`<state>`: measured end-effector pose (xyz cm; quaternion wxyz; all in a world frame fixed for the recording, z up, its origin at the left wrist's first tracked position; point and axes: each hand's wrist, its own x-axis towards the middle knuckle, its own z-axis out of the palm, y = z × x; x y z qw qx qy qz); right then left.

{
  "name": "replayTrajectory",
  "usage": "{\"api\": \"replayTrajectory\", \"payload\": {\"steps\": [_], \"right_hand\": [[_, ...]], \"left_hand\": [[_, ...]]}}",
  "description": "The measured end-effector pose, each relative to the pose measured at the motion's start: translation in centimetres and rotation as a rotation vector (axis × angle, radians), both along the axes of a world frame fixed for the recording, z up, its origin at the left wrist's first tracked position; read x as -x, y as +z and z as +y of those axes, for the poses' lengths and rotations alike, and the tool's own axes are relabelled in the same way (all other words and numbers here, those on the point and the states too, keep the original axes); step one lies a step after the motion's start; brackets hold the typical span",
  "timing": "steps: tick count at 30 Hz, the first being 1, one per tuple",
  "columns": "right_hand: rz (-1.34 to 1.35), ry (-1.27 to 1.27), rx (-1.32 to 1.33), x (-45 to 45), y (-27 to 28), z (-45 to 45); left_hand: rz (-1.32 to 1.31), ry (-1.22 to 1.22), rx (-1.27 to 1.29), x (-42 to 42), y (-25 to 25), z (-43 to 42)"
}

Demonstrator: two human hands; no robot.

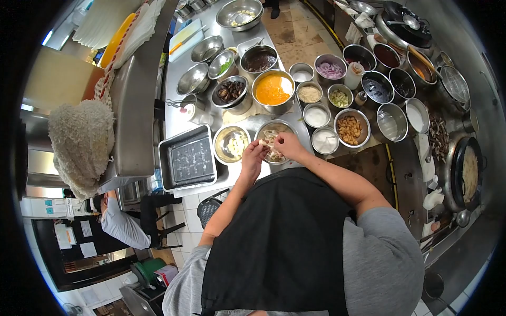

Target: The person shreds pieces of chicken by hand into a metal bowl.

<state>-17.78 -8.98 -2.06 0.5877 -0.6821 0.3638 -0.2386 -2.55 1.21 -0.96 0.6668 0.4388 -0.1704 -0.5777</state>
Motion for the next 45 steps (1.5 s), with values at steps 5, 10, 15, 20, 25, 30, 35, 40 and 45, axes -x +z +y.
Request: {"api": "replayTrajectory", "payload": {"steps": [5, 10, 15, 20, 25, 30, 35, 40, 45], "right_hand": [[0.074, -0.004, 0.198, 0.3, 1.6, 0.2], [-0.037, 0.02, 0.005, -0.1, 2.6, 0.3], [-0.142, 0.097, -0.161, 0.0, 3.0, 0.4], [-0.178, 0.119, -0.286, -0.1, 2.4, 0.2], [-0.143, 0.083, -0.271, 0.0, 3.2, 0.4], [-0.088, 0.072, -0.179, 0.0, 3.3, 0.5], [-0.068, 0.077, -0.067, 0.2, 3.7, 0.5], [-0.097, 0.072, -0.097, 0.1, 2.7, 0.4], [-0.081, 0.053, -0.143, -0.1, 2.2, 0.1]], "left_hand": [[0.116, -0.075, 0.0, -0.3, 0.5, -0.1], [-0.061, -0.11, -0.058, -0.4, -0.4, -0.2], [-0.107, -0.093, -0.024, 0.0, 0.1, -0.4], [-0.171, -0.087, -0.002, 0.3, 0.1, -0.6], [-0.628, -0.138, -0.055, 0.6, 1.3, -0.5], [-0.787, -0.153, -0.108, 0.1, 0.9, -0.5], [-0.799, -0.148, -0.107, 0.0, 1.0, -0.6], [-0.749, -0.089, -0.103, 0.5, 1.5, -0.5], [-0.514, -0.103, -0.081, 0.9, 2.1, -0.4]]}}
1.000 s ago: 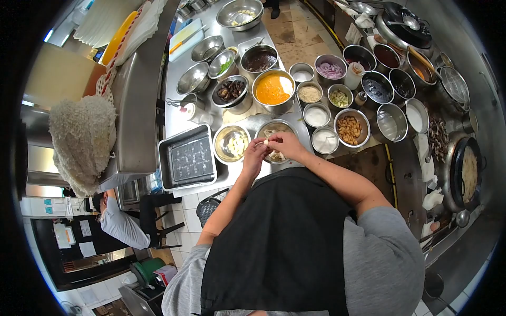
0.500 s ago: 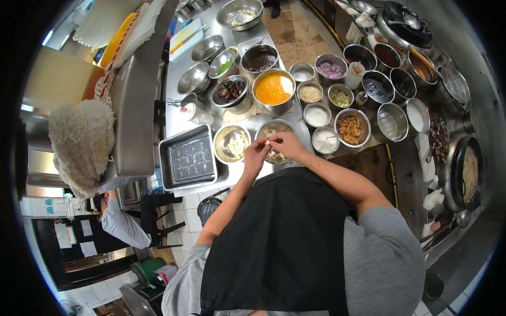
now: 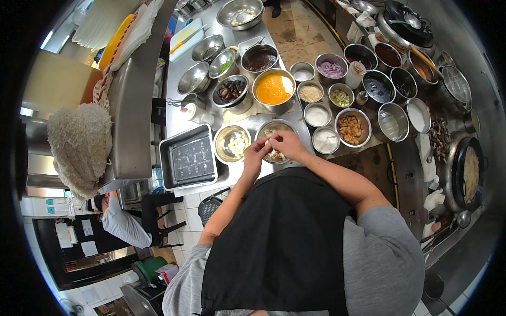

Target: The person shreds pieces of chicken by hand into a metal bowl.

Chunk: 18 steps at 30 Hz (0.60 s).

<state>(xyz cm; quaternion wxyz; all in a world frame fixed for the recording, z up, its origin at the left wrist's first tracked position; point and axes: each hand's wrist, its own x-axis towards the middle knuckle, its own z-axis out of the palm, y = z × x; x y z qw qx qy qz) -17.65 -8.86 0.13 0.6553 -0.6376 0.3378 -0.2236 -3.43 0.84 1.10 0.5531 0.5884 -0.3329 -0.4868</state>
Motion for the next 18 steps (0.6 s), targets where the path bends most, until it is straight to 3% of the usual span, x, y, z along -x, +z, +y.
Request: {"api": "replayTrajectory", "payload": {"steps": [4, 10, 14, 18], "right_hand": [[-0.004, -0.076, 0.036, 0.2, -0.5, -0.1], [0.066, -0.145, 0.108, 0.3, -0.1, -0.2], [0.088, -0.196, 0.203, 0.3, -0.5, -0.4], [0.004, -0.265, 0.111, 0.2, 0.2, -0.5]], "left_hand": [[0.352, 0.054, 0.013, -0.6, -1.1, 0.1], [0.534, 0.09, 0.021, -0.9, -1.7, 0.2], [0.46, 0.09, -0.012, -0.8, -1.5, 0.2], [0.218, 0.021, -0.123, -1.0, -1.7, 0.1]]}}
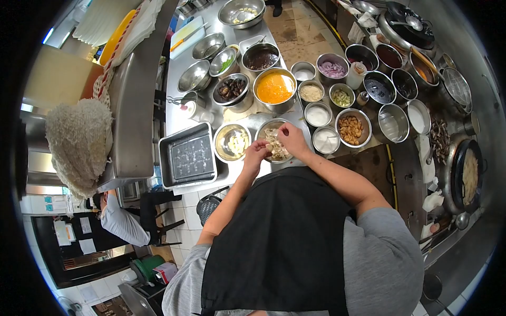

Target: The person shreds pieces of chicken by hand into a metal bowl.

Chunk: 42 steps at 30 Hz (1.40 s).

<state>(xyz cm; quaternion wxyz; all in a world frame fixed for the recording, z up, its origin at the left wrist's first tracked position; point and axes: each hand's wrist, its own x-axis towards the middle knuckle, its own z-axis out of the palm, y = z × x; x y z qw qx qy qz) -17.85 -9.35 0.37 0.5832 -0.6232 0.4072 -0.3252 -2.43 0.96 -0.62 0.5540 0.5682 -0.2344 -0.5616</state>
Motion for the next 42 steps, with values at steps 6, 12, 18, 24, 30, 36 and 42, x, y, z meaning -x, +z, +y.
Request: {"api": "replayTrajectory", "payload": {"steps": [6, 12, 18, 24, 30, 36, 42], "right_hand": [[0.175, 0.184, 0.275, 0.7, 0.4, -0.2], [0.232, 0.332, 0.212, 0.2, 0.3, 0.5], [0.206, 0.244, 0.209, 0.5, 0.6, 0.2], [0.267, 0.154, 0.239, 0.6, 0.6, -1.2], [0.56, 0.401, 0.624, -1.3, -2.3, -1.0], [0.798, 0.519, 0.651, -3.8, -2.5, 0.0], [0.71, 0.501, 0.496, -3.7, -4.1, -0.9]], "left_hand": [[-0.01, 0.03, 0.025, -0.2, -1.1, -0.2], [-0.018, 0.047, 0.06, 0.1, -0.3, -0.6], [-0.032, -0.001, 0.041, 0.0, 0.5, -0.1], [-0.192, 0.137, 0.071, -3.7, -0.1, 0.8], [-0.83, 0.338, -0.044, -7.6, 0.2, 1.9], [-0.739, 0.256, 0.006, -5.4, -1.2, 2.4], [-0.32, 0.027, 0.009, -1.3, -1.0, 1.7]]}}
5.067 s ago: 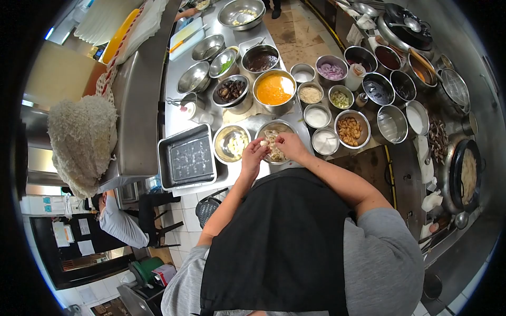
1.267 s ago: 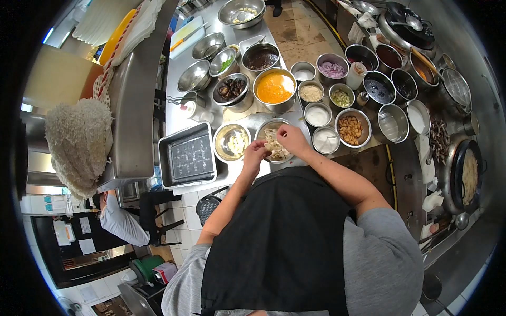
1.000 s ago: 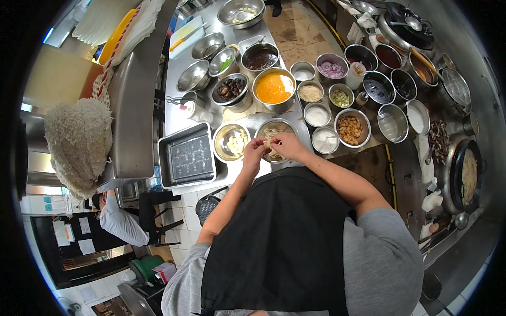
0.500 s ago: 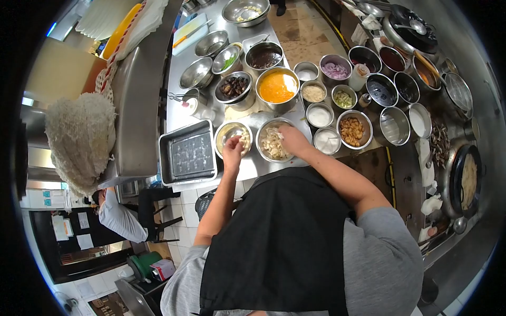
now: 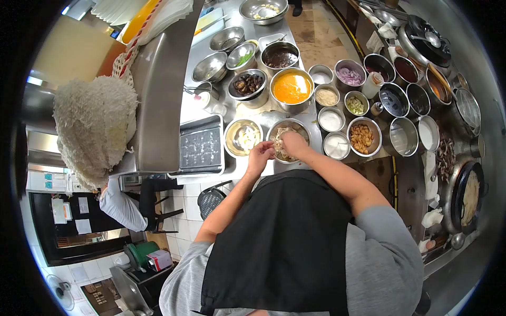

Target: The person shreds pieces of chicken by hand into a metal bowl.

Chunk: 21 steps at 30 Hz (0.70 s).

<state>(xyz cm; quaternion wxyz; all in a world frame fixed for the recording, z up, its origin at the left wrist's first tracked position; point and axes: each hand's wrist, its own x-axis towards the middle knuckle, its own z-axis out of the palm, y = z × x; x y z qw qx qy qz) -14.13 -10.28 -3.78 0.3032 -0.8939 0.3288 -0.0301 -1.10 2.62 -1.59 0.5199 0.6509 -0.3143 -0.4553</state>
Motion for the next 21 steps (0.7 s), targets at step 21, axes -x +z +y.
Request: {"api": "replayTrajectory", "payload": {"steps": [21], "right_hand": [[-0.548, -0.259, -0.724, 3.9, 3.7, 1.0]], "left_hand": [[0.067, -0.157, 0.058, 1.5, 2.1, -2.8]]}}
